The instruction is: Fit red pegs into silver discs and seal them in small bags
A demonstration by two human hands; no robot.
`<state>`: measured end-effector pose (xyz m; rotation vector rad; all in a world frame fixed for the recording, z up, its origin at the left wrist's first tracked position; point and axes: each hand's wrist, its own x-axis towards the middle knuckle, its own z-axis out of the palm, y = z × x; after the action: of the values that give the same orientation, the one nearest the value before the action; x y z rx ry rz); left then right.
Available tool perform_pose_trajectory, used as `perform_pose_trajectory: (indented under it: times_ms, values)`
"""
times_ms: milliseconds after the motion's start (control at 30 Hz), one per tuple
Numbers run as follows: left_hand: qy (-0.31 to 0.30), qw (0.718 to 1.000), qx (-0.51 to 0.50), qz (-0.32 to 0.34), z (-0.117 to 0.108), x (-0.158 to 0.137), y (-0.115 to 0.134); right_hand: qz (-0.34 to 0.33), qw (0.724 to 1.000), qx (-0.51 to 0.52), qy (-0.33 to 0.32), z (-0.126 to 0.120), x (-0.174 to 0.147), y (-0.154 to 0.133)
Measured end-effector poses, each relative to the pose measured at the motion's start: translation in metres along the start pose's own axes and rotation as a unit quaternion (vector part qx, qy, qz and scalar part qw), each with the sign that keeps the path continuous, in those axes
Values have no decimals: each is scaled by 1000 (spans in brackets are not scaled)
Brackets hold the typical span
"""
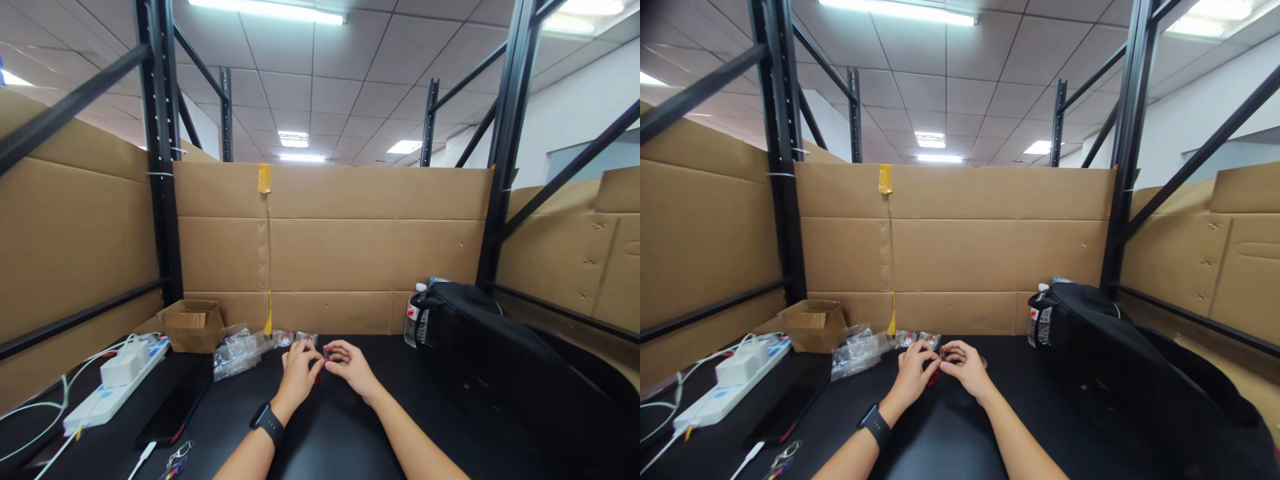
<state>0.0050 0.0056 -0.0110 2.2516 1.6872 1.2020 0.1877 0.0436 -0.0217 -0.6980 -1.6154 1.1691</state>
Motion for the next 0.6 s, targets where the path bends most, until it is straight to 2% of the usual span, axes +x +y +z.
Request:
perform_pose_trajectory:
  times_ms: [133,267,467,600]
  values:
    - [15,1000,4,22,1,-2,3,3,1000,6,-10,1,0,-2]
    - [28,1000,8,11,0,-2,3,8,1000,-3,-11,3,-2,-5]
    - [21,998,30,41,-7,-2,6,24,1000,0,13,5,-2,-3]
    - [44,996,52,62,-12,-3,11,28,999,-5,22,8,-3,-3]
